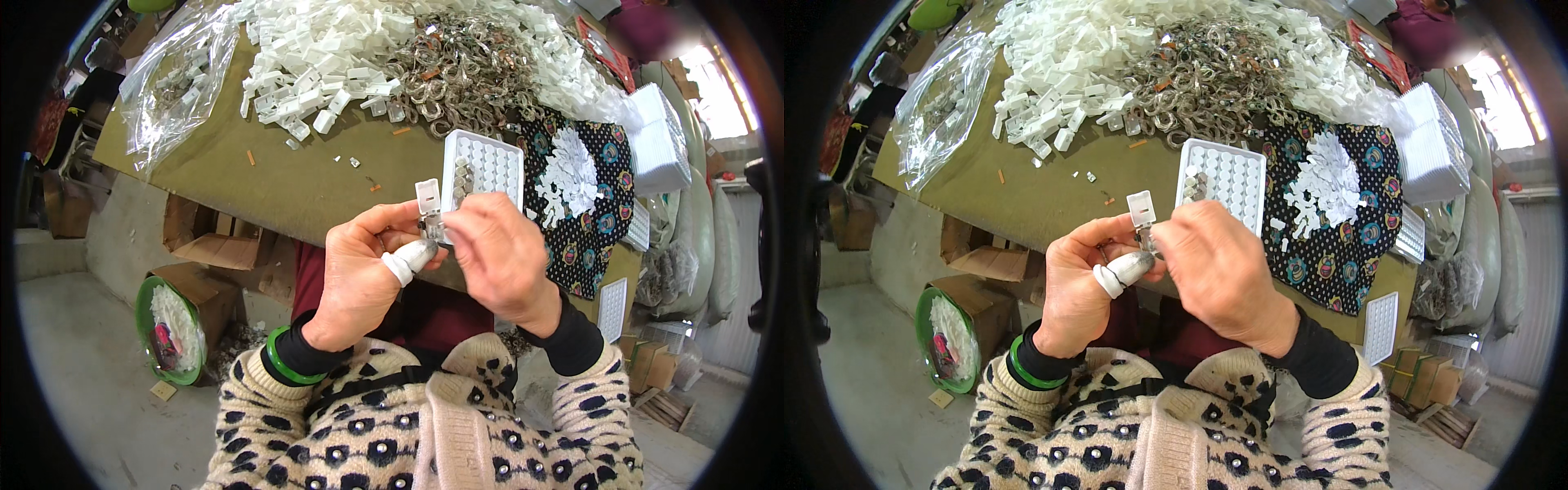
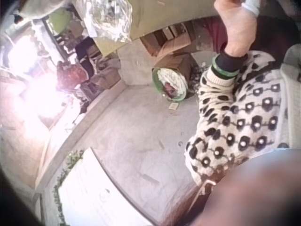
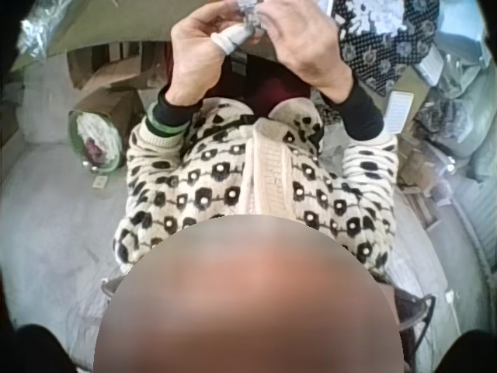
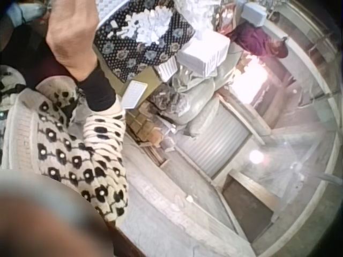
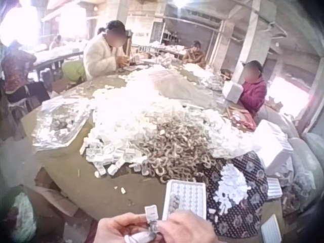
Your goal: The person repeatedly picks small white plastic pieces and metal rings from a table, inserts the rings into the plastic pieces, and places the assembled units into a white tray. The process is continuous and repetitive throughout the clip.
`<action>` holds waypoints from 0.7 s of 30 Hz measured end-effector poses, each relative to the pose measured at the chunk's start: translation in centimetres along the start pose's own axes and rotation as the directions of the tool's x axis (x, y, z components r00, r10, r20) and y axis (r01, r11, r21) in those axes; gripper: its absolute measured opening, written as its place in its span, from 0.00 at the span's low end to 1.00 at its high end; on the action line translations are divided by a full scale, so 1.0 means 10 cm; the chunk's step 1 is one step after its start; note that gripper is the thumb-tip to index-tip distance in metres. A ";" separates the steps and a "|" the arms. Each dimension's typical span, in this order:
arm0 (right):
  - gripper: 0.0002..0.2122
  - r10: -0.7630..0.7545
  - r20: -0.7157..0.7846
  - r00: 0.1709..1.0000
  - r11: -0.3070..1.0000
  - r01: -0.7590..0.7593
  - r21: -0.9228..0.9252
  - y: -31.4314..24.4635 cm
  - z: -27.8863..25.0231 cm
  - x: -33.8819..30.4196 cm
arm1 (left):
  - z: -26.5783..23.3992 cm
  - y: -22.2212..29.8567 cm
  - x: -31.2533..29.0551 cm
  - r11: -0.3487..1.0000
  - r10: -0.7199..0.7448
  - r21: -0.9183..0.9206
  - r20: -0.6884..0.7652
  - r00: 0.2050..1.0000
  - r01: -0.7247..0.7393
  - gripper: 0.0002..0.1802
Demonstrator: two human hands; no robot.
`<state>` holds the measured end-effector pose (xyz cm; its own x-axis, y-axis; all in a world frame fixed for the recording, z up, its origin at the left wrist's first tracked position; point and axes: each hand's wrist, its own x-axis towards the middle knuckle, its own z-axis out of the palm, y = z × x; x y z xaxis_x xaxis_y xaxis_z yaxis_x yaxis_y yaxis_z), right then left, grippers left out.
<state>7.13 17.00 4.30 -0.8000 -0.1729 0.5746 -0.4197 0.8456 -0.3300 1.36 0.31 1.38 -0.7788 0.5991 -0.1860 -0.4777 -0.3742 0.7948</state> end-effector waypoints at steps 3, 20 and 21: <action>0.16 -0.061 0.043 0.997 0.982 0.067 -0.174 -0.11 0.02 -0.01 | 0.03 0.01 -0.05 1.000 -0.008 -0.022 0.019 1.000 0.008 0.19; 0.13 0.192 -0.071 0.979 0.972 -0.180 0.154 -0.20 -0.03 -0.07 | 0.05 0.03 -0.11 0.997 -0.055 -0.053 0.012 0.998 0.056 0.19; 0.12 0.209 -0.096 0.973 0.969 -0.192 0.157 -0.19 -0.05 -0.07 | 0.05 0.03 -0.11 0.997 -0.054 -0.054 0.009 0.999 0.054 0.19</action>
<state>8.66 15.75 4.89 -0.8252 0.0566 0.5621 -0.3203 0.7727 -0.5480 2.27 -0.08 2.14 -0.7486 0.6243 -0.2234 -0.5402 -0.3788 0.7515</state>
